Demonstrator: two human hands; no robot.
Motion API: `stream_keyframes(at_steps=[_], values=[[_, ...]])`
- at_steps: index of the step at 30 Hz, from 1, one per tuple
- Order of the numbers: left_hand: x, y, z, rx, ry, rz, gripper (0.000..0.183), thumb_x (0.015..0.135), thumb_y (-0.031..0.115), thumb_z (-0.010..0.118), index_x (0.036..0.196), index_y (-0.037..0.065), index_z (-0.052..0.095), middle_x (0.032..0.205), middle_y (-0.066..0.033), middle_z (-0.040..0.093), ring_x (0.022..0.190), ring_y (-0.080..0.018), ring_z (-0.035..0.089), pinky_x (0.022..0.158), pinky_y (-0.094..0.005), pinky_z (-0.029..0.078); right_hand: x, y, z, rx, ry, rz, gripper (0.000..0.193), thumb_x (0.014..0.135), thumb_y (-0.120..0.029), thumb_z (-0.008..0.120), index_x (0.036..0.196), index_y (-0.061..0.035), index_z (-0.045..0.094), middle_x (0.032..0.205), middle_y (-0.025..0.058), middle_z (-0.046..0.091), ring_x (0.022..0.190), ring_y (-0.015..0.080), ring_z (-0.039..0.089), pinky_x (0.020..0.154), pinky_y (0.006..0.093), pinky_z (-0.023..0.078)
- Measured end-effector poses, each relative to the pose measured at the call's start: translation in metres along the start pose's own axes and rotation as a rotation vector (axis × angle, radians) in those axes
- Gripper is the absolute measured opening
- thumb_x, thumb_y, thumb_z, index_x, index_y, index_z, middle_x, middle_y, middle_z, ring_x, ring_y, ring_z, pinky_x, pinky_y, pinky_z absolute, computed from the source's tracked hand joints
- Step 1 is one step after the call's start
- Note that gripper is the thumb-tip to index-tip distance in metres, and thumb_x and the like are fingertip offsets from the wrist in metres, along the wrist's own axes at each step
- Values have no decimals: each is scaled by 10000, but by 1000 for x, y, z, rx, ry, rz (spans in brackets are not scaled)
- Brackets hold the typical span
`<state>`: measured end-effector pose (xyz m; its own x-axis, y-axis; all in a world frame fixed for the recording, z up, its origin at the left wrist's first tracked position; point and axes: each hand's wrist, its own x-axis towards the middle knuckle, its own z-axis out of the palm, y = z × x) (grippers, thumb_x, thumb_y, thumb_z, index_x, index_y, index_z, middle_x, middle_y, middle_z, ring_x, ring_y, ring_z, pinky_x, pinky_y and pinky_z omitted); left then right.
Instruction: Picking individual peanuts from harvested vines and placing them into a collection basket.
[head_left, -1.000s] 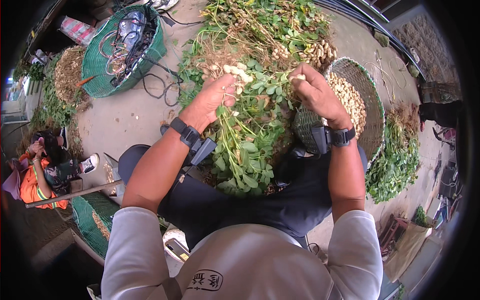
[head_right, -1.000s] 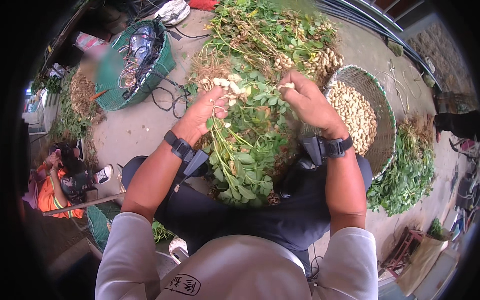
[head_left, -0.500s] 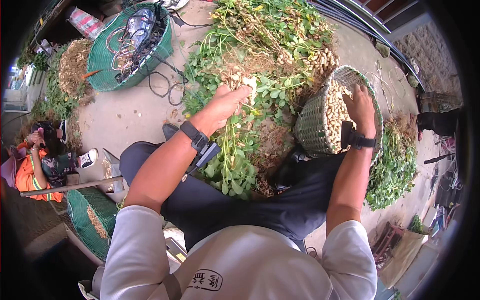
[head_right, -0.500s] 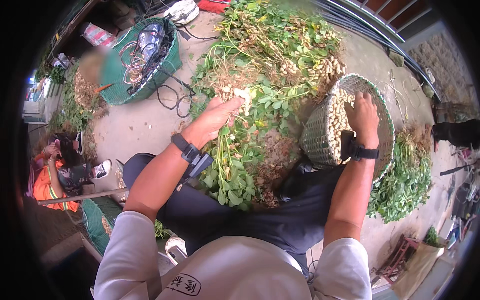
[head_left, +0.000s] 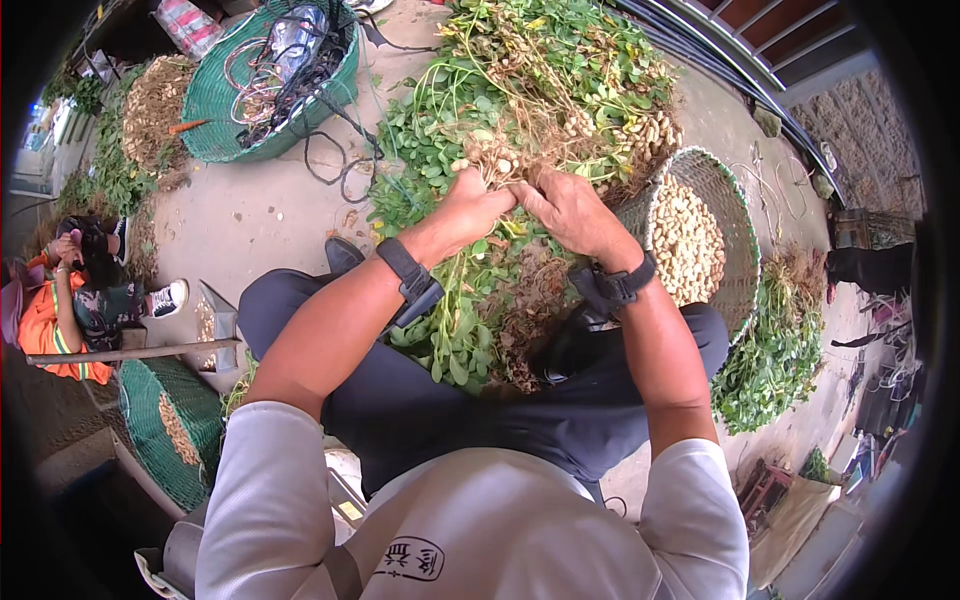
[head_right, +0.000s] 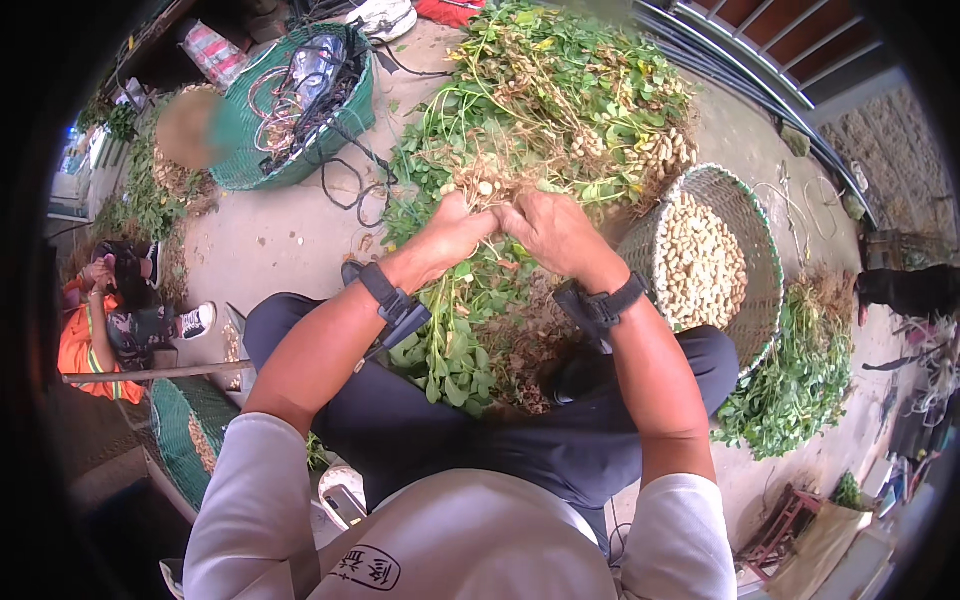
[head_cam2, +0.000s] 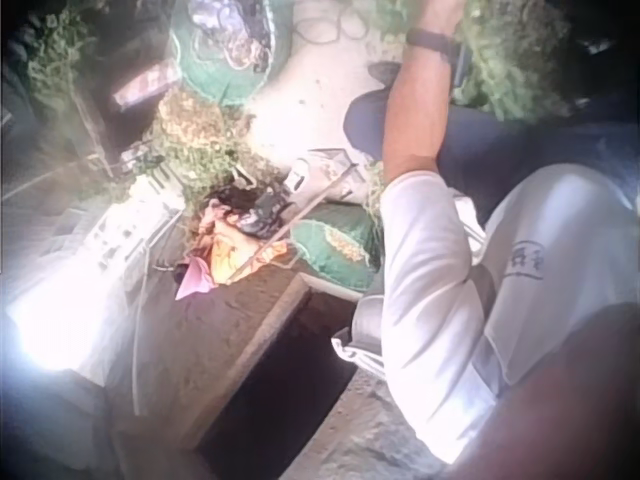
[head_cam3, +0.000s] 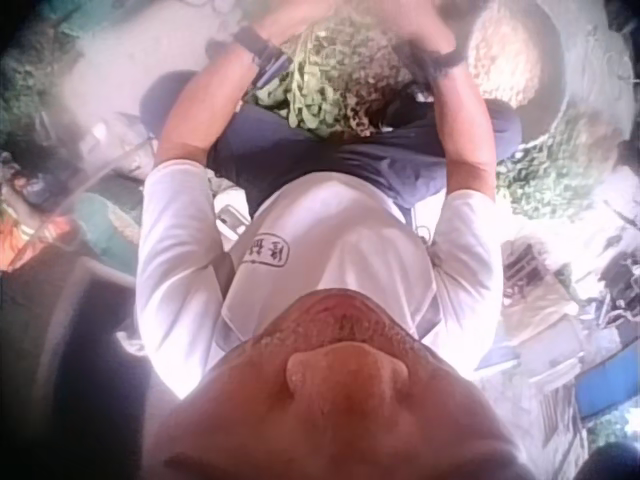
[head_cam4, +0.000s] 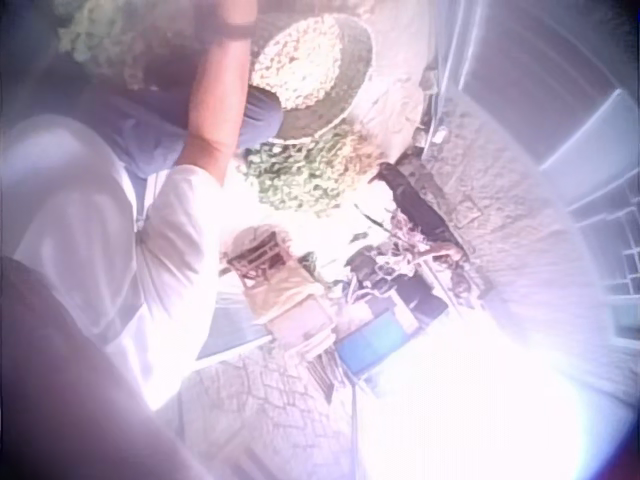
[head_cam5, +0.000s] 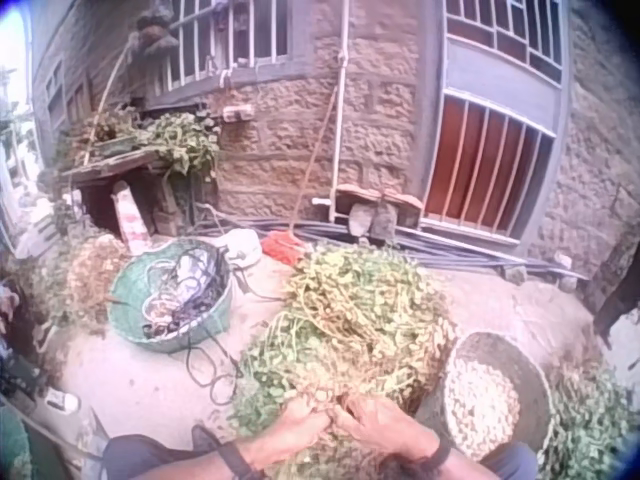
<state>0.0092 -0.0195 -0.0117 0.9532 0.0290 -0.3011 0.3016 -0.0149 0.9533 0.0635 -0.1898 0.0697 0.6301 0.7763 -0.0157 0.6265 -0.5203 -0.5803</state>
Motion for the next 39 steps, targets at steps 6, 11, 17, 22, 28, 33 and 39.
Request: stream_keyframes(at_steps=[6, 11, 17, 22, 28, 33, 39], values=[[4, -8, -14, -143, 86, 96, 241, 813, 158, 615, 932, -48, 655, 797, -64, 638, 714, -130, 551, 633, -339, 468, -27, -22, -5, 906, -415, 208, 273, 986, -319, 557, 860, -79, 529, 665, -6, 533, 507, 49, 440, 464, 212, 363], [-9, 21, -8, -63, -6, -52, 264, 913, 108, 568, 1142, -12, 621, 1019, -32, 652, 906, -116, 580, 796, -295, 480, -16, -17, 9, 953, -86, 239, 233, 989, -276, 544, 921, -56, 514, 703, 7, 533, 520, 68, 477, 456, 224, 399], [-15, 33, -14, -76, 20, -151, 344, 932, 253, 620, 1143, -18, 635, 1040, -72, 665, 924, -134, 593, 790, -318, 489, -16, -19, 15, 978, 100, 309, 189, 990, -218, 514, 916, -44, 511, 720, -2, 520, 564, 58, 498, 472, 235, 420], [-11, 15, -5, -16, 55, -92, 308, 946, 175, 594, 1150, -54, 623, 1076, -103, 665, 964, -150, 601, 798, -338, 496, 3, -32, 25, 161, 391, -14, 172, 960, -201, 514, 956, -29, 506, 770, 154, 614, 690, 306, 647, 589, 403, 498], [-9, 9, -2, 256, 73, -138, 267, 933, 86, 568, 1130, -92, 596, 1073, -140, 666, 986, -173, 601, 798, -353, 502, 14, -37, 32, -277, 358, -94, 199, 943, -212, 584, 960, -41, 484, 828, 175, 581, 728, 385, 617, 591, 455, 492], [-12, 13, -4, 44, -18, -64, 285, 925, 88, 588, 1178, -42, 596, 1039, -78, 663, 958, -147, 602, 831, -330, 491, 10, -26, 17, 160, 247, 4, 211, 939, -212, 588, 932, -23, 494, 796, 176, 601, 679, 385, 607, 598, 446, 480], [-9, 12, -2, 150, -5, -120, 262, 923, 98, 578, 1144, -29, 638, 1015, -81, 678, 938, -144, 611, 802, -349, 504, 0, -25, 28, 245, 359, 2, 232, 929, -197, 664, 945, -9, 528, 719, 139, 595, 628, 243, 584, 587, 356, 467]])
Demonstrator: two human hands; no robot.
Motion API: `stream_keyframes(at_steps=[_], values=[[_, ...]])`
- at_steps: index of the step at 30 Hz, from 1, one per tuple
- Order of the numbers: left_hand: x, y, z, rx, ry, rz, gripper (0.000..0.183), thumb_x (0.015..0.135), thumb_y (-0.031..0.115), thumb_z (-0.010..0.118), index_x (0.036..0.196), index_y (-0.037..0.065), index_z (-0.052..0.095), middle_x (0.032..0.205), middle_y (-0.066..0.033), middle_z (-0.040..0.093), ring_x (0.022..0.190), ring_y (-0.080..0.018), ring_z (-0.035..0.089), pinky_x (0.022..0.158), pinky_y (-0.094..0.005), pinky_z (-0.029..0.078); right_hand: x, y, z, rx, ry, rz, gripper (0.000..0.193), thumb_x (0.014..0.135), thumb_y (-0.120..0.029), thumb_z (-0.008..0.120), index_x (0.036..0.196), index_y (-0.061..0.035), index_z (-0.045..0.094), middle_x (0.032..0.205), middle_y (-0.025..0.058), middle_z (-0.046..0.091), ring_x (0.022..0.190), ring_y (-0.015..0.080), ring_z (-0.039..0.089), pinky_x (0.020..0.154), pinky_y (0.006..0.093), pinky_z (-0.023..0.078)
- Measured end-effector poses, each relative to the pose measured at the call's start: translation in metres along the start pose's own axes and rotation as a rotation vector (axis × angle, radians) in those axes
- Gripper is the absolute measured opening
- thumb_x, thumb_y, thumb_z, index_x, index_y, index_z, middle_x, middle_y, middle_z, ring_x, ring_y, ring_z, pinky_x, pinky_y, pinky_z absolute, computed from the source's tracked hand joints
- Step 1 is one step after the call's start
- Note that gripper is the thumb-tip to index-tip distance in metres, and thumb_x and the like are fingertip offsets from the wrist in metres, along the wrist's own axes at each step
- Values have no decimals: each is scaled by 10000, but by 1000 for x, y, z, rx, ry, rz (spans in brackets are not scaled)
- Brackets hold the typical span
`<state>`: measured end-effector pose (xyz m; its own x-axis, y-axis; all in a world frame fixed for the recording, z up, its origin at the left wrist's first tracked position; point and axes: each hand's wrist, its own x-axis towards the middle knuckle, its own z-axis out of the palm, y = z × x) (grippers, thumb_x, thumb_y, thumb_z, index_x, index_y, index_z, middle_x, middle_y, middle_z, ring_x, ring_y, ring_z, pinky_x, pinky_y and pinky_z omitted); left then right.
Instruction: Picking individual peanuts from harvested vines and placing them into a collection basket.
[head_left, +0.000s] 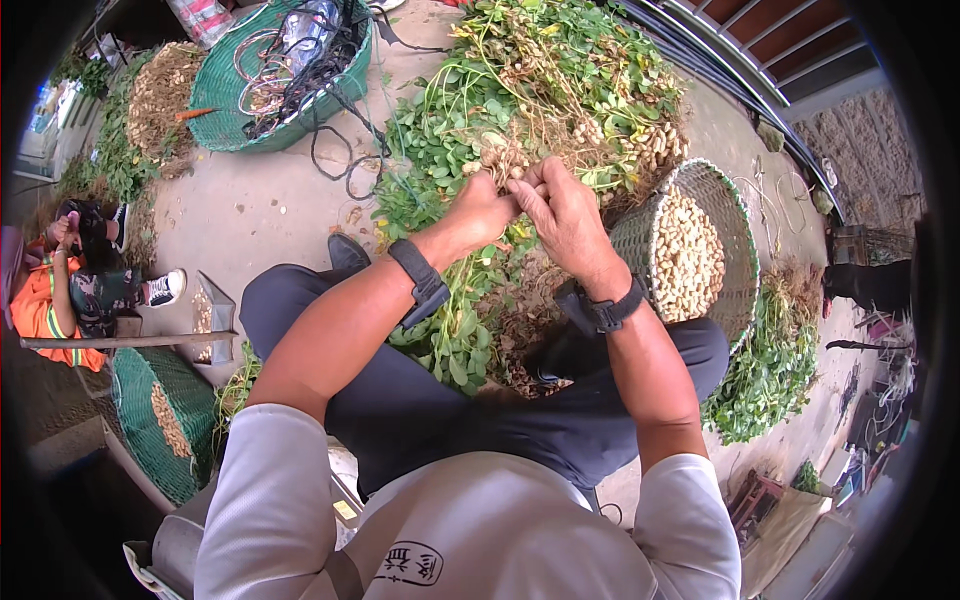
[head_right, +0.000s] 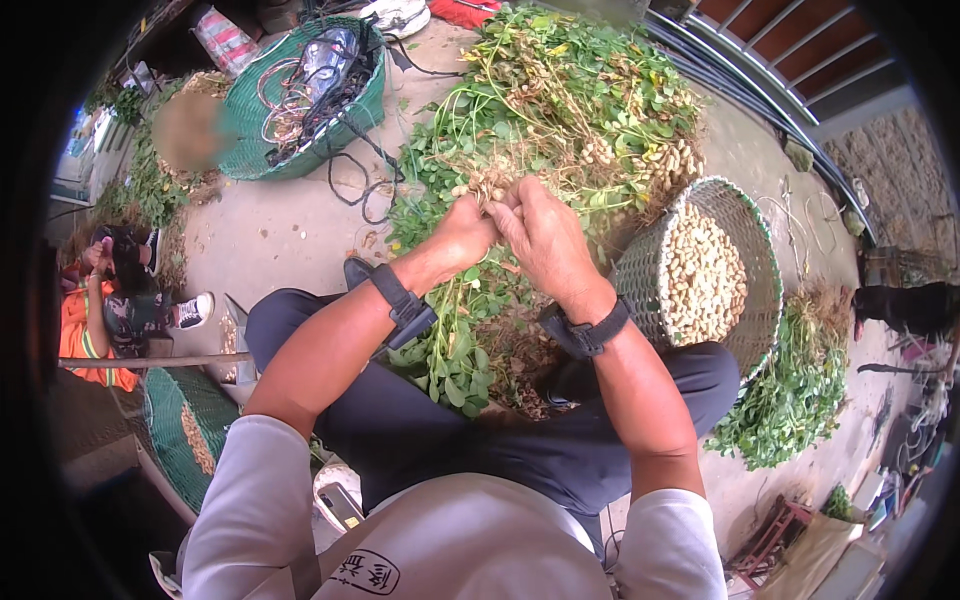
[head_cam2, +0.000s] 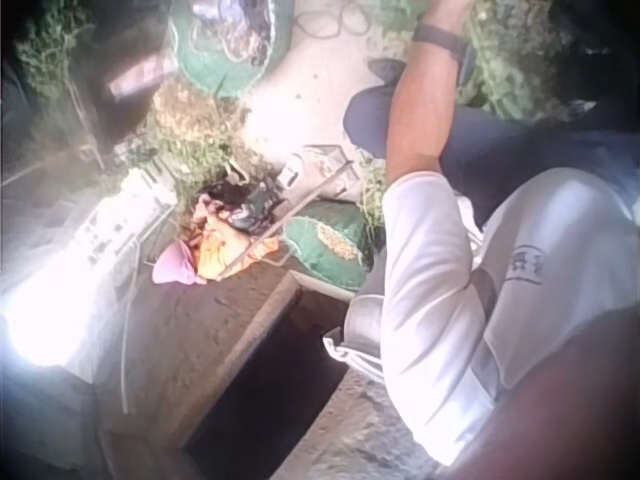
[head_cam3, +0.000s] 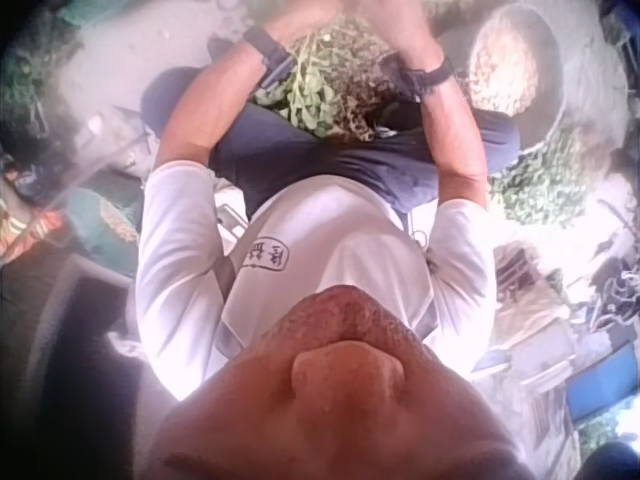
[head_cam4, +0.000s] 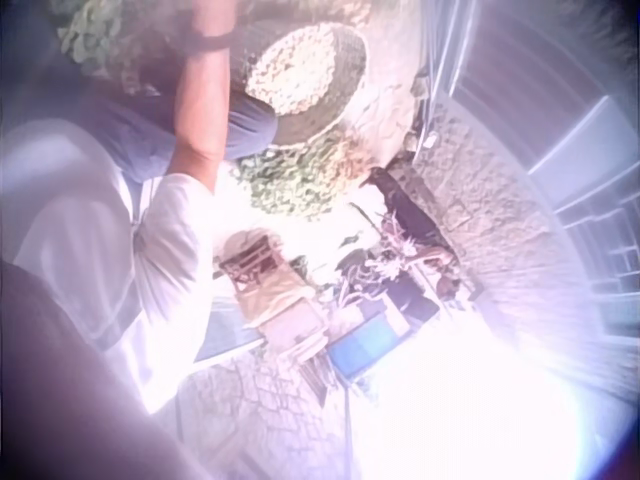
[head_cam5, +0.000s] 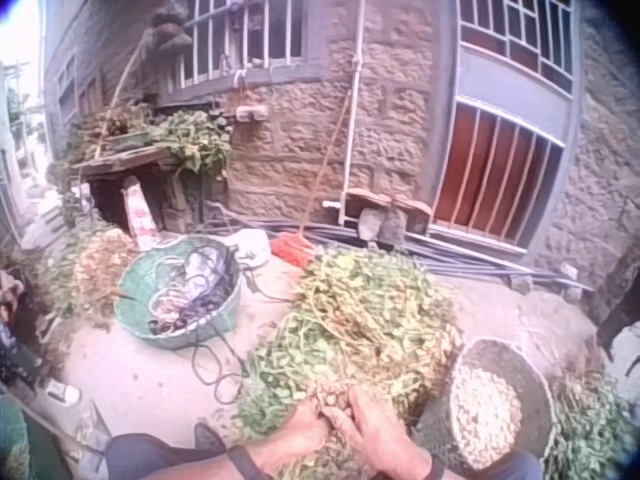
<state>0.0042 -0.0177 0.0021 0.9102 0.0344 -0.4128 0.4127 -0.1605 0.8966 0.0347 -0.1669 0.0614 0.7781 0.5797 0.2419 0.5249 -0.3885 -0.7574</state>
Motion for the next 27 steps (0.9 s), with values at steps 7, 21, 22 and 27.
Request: stream_keyframes(at_steps=[7, 21, 22, 27], values=[[2, 1, 6, 173, 155, 48, 273, 903, 118, 584, 1089, -73, 642, 951, -162, 700, 870, -185, 639, 755, -374, 515, -2, -3, 7, -383, 111, -79, 258, 916, -217, 647, 1025, -33, 503, 839, 198, 629, 722, 398, 636, 598, 469, 499], [-4, 5, -11, -34, 3, -30, 452, 932, 292, 601, 1111, -123, 614, 1031, -147, 679, 973, -162, 611, 831, -360, 492, -2, -4, -11, 614, 18, 187, 134, 959, -160, 610, 915, -51, 546, 716, -41, 535, 639, 51, 500, 556, 240, 414], [-2, 4, -10, -30, 5, -39, 452, 932, 292, 601, 1111, -123, 614, 1031, -147, 679, 973, -162, 611, 831, -360, 492, -4, -5, -10, 348, 23, 86, 171, 941, -177, 627, 971, -28, 549, 768, 48, 615, 663, 148, 607, 579, 305, 466], [2, -6, 5, 32, 177, 51, 378, 887, 284, 620, 998, -75, 667, 896, -211, 702, 851, -260, 686, 740, -408, 518, 2, -5, 6, -261, -3, -19, 257, 889, -236, 644, 1007, -39, 529, 879, 208, 650, 772, 404, 644, 652, 479, 508]])
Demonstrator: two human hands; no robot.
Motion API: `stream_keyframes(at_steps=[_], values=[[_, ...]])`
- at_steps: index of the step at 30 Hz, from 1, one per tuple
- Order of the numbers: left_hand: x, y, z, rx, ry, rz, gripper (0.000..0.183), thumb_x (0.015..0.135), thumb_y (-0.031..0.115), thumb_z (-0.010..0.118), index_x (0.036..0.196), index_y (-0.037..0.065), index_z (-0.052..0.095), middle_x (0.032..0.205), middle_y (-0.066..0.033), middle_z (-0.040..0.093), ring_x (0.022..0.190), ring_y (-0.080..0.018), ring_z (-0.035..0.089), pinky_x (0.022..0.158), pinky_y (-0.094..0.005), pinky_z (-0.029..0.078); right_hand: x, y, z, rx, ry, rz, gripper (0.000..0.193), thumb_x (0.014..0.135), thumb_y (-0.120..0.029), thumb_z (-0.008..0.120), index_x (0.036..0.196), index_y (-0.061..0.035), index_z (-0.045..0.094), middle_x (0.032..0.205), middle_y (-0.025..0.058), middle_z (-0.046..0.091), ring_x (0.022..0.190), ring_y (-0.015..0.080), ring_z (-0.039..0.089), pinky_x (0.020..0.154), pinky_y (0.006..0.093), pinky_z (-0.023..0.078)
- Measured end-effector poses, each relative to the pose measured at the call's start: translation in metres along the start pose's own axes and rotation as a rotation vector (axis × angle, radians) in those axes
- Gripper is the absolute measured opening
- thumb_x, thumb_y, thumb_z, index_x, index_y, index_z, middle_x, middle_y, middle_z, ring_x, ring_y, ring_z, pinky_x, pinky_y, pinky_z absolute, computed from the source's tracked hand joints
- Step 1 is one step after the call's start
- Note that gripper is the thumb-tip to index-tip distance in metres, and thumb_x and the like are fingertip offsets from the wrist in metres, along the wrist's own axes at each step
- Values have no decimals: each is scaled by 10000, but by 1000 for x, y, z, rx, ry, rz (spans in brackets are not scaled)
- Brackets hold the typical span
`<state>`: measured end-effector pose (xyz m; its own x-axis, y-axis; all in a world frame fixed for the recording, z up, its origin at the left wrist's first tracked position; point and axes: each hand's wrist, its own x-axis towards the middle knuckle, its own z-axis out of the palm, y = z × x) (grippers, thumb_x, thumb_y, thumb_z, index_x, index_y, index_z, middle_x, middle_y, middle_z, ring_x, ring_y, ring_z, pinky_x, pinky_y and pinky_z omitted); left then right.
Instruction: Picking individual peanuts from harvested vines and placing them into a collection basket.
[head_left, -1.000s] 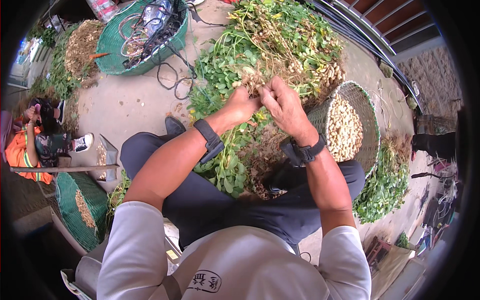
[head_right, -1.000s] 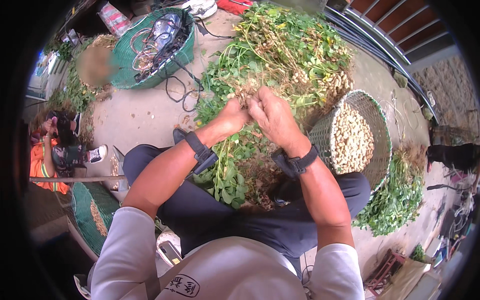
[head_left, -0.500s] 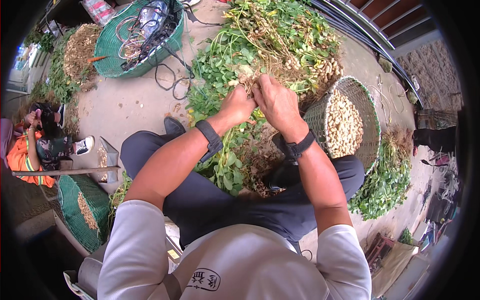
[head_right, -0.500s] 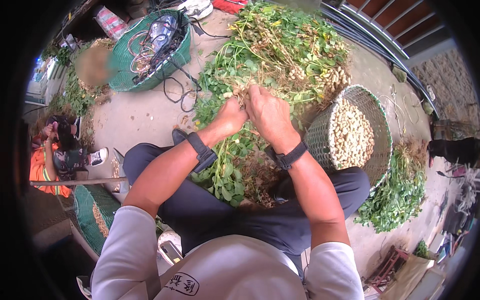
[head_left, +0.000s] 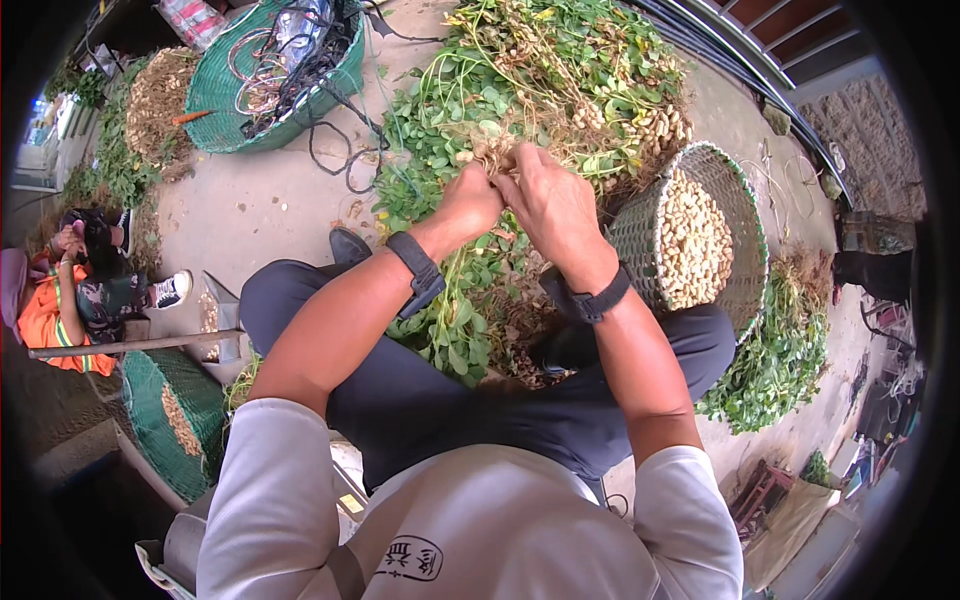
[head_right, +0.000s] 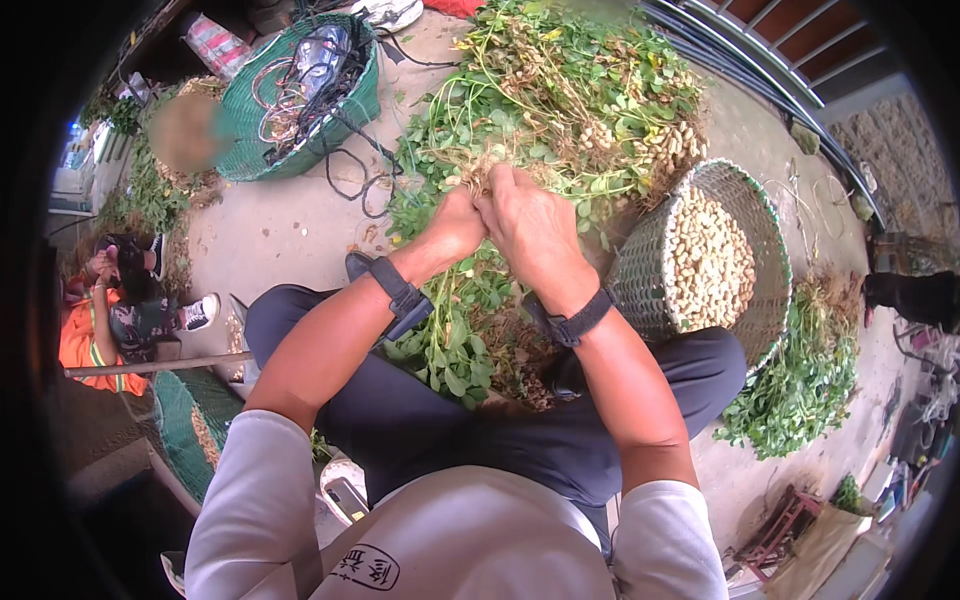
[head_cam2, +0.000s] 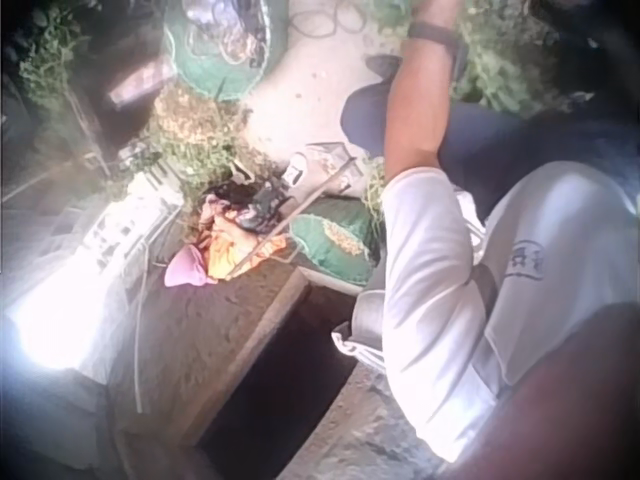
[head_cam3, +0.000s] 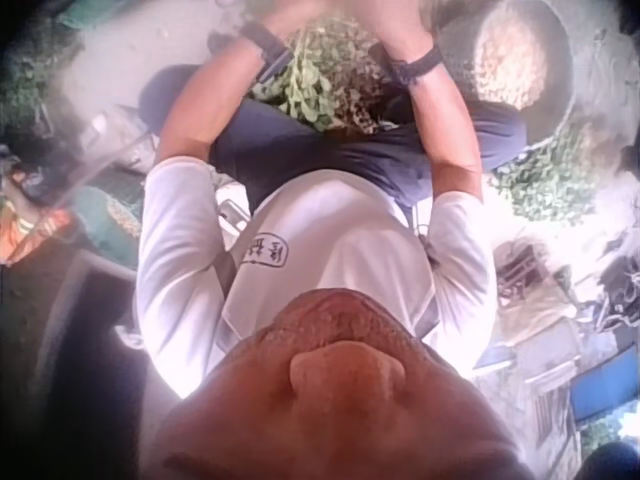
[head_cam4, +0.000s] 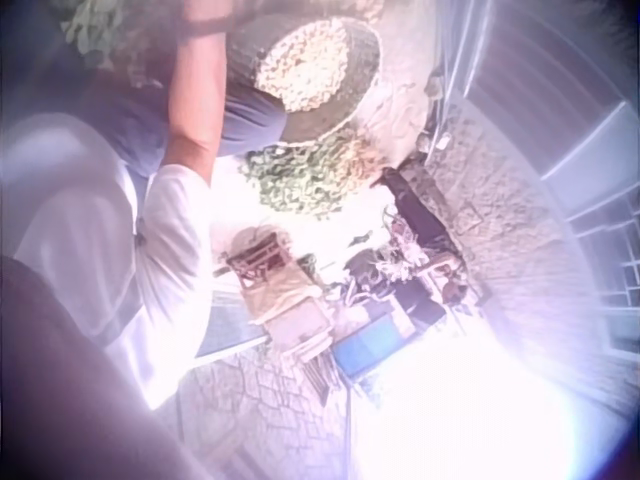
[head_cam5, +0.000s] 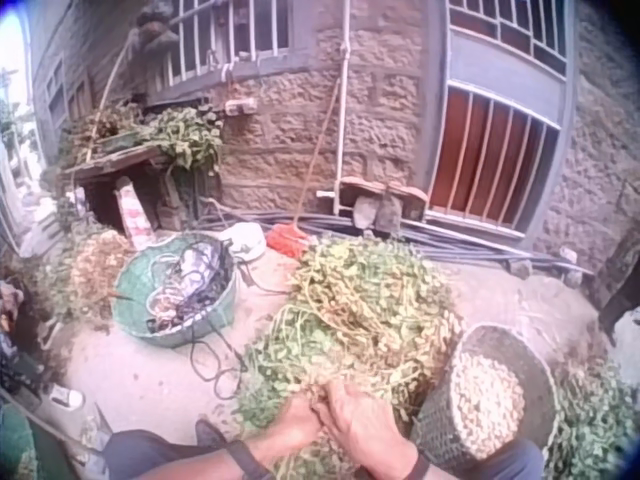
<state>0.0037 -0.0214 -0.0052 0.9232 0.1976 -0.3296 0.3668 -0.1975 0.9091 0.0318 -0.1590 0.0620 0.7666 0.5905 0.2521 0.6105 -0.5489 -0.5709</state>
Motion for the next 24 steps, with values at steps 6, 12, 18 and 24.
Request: stream_keyframes(at_steps=[6, 12, 18, 24], values=[[4, -2, 1, 250, -44, -40, 385, 894, 230, 628, 1040, -126, 609, 926, -194, 686, 875, -198, 643, 759, -378, 511, 4, 15, 4, 38, -25, -33, 265, 901, -227, 654, 872, -21, 490, 744, 175, 615, 651, 385, 615, 562, 437, 478], [-2, 2, 1, 291, -77, -70, 394, 865, 280, 642, 962, -101, 629, 922, -247, 679, 875, -308, 669, 755, -431, 514, -7, 22, 0, 210, -97, -41, 252, 904, -209, 649, 894, -9, 496, 747, 180, 622, 660, 388, 612, 587, 436, 479], [-8, 7, 5, 435, 23, -38, 418, 822, 261, 651, 1009, -106, 583, 967, -313, 659, 948, -428, 658, 824, -489, 503, -5, 17, -1, -241, -198, 29, 281, 918, -286, 619, 964, -29, 516, 740, 198, 656, 734, 401, 652, 622, 490, 513], [-7, 5, 7, 502, 10, -61, 421, 833, 251, 639, 1051, -96, 540, 965, -308, 661, 944, -442, 650, 832, -499, 500, -8, 17, 5, -243, -193, 171, 327, 912, -317, 624, 953, -11, 515, 763, 224, 665, 746, 425, 653, 636, 509, 511]])
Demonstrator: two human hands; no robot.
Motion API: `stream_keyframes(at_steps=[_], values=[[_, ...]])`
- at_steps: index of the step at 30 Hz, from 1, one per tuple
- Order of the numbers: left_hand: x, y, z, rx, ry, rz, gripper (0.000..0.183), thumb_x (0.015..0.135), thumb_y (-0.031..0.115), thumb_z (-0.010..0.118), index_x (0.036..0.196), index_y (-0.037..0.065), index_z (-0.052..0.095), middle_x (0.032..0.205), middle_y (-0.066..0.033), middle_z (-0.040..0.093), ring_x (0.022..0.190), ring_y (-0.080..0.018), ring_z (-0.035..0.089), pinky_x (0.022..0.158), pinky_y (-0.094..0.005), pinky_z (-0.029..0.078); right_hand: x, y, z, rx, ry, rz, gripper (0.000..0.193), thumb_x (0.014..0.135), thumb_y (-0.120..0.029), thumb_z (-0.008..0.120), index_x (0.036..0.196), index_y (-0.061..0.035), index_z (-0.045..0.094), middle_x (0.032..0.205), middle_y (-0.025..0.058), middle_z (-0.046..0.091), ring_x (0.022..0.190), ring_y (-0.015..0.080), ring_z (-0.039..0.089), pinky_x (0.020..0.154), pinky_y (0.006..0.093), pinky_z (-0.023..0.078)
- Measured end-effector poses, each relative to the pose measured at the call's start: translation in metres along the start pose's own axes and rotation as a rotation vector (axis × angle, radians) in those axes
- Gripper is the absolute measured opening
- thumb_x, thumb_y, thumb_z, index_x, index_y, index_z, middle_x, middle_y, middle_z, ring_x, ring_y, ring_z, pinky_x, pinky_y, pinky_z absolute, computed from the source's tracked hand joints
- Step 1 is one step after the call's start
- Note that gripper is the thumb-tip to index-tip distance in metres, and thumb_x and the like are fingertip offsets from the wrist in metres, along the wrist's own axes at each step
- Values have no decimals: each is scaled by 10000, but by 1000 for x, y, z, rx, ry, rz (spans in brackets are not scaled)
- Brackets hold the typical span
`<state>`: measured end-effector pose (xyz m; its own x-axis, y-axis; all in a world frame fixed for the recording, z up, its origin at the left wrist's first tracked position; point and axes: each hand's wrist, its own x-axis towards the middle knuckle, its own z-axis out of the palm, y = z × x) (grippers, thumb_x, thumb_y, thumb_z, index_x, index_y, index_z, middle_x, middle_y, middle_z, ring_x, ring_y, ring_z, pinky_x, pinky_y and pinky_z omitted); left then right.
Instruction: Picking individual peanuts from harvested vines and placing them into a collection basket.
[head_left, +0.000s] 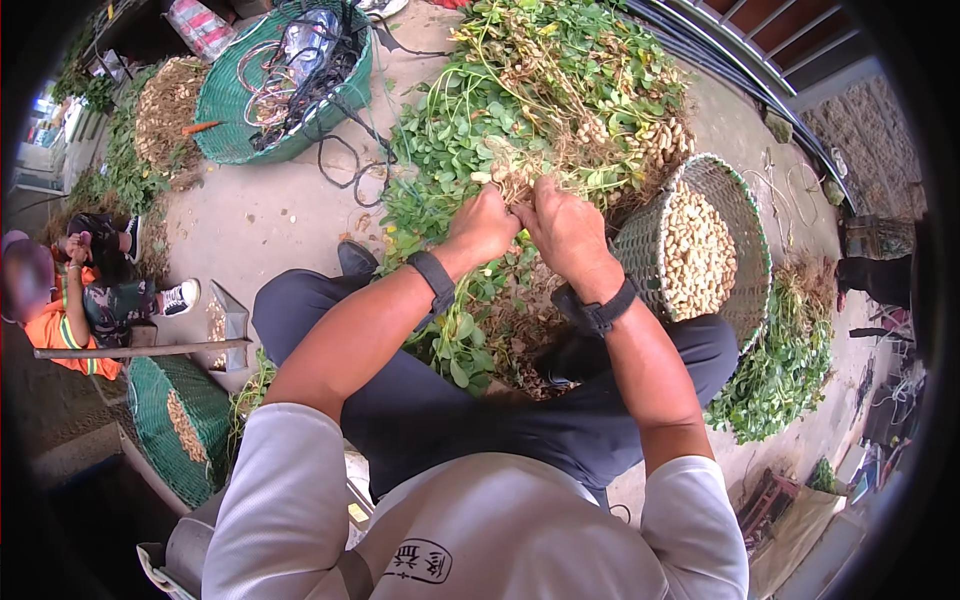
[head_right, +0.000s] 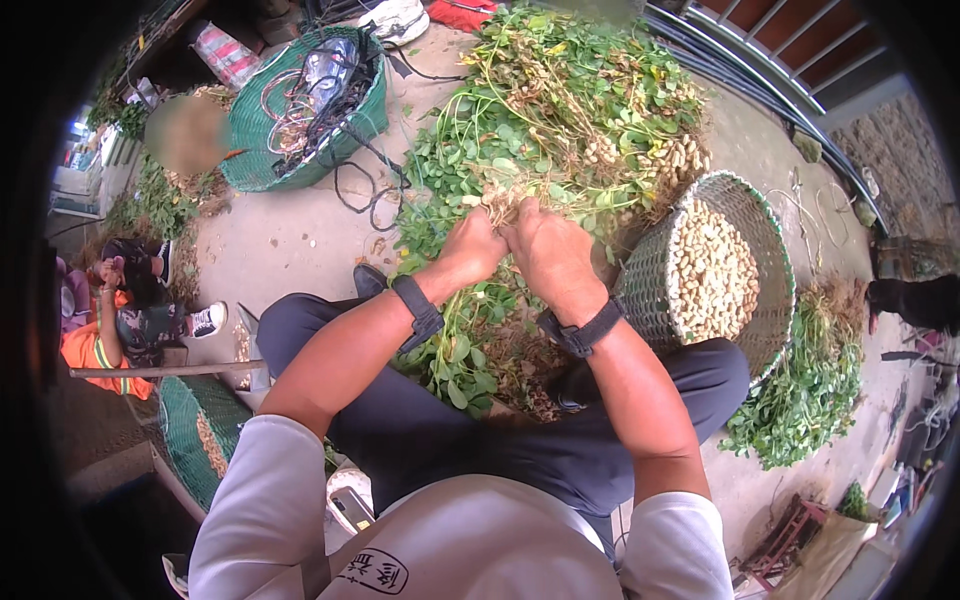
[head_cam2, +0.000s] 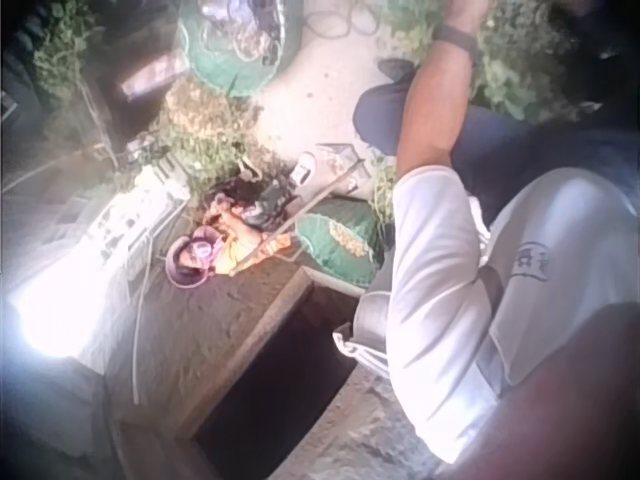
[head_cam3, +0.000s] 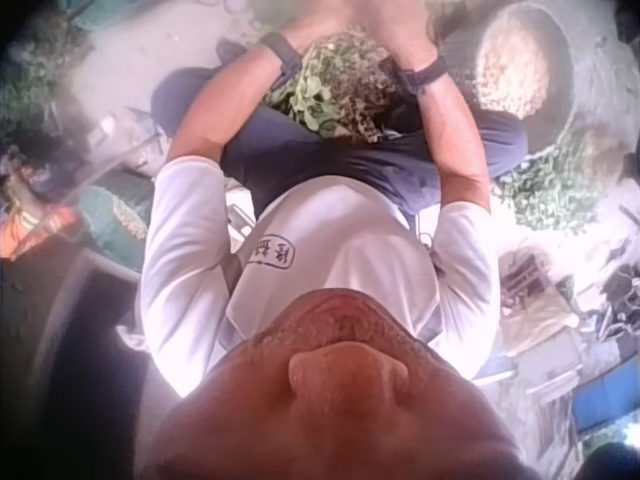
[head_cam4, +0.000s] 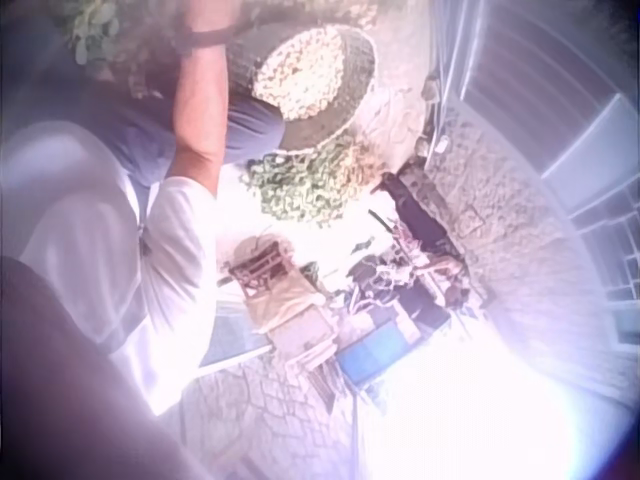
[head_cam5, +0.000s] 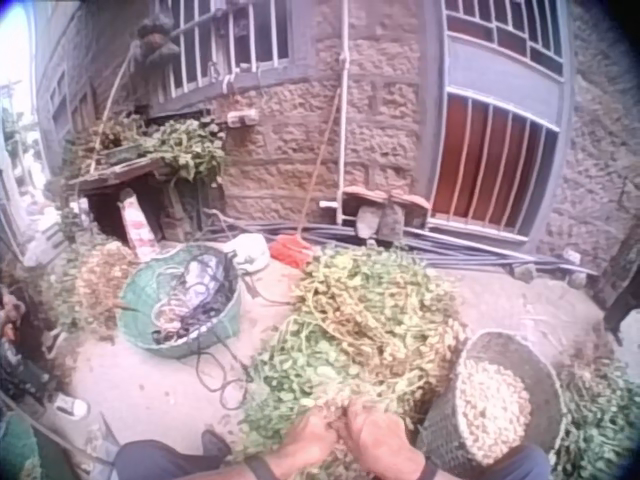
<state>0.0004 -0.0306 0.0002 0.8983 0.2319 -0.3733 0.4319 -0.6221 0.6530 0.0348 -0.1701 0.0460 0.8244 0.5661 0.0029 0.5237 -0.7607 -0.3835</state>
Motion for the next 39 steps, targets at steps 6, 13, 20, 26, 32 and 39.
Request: stream_keyframes(at_steps=[6, 13, 20, 26, 32, 39], values=[[0, -4, 2, 11, 35, 24, 383, 861, 234, 606, 1040, -96, 529, 930, -309, 659, 913, -454, 650, 807, -520, 499, -4, -6, 10, 53, 16, 90, 333, 926, -323, 608, 945, -3, 519, 774, 237, 667, 738, 433, 652, 646, 516, 511], [0, -10, 3, 12, 66, 6, 452, 864, 271, 610, 1066, -118, 500, 932, -330, 652, 903, -464, 651, 786, -523, 506, -2, -5, 27, 165, -27, 239, 389, 920, -356, 602, 987, 23, 542, 837, 247, 676, 822, 434, 656, 712, 517, 508], [1, -15, -1, 11, 37, 38, 494, 869, 308, 600, 1071, -130, 495, 952, -331, 650, 921, -459, 650, 794, -517, 506, -4, 6, 39, 516, -9, 326, 391, 917, -378, 626, 880, 8, 578, 794, 237, 658, 775, 413, 646, 717, 475, 490], [3, -13, -5, -80, -44, 88, 504, 838, 278, 648, 1153, -103, 551, 1079, -276, 661, 1029, -348, 658, 869, -436, 501, -18, 13, 24, 791, 47, 91, 325, 901, -283, 690, 796, -20, 530, 642, 54, 497, 600, 127, 450, 559, 306, 417], [12, -18, -5, -113, -168, 45, 406, 843, 200, 659, 1134, -79, 608, 1034, -162, 689, 948, -180, 636, 840, -366, 498, -32, -3, 2, 1009, 3, 90, 272, 848, -174, 704, 746, -67, 476, 690, -29, 512, 626, 63, 430, 556, 260, 400], [22, -20, -25, -649, -335, 1, 335, 892, 263, 615, 1096, -2, 616, 900, -52, 617, 718, -114, 576, 571, -289, 474, -57, 31, -59, 839, 251, 75, 133, 913, -95, 637, 855, -37, 532, 726, -22, 543, 652, 42, 466, 560, 223, 394]])
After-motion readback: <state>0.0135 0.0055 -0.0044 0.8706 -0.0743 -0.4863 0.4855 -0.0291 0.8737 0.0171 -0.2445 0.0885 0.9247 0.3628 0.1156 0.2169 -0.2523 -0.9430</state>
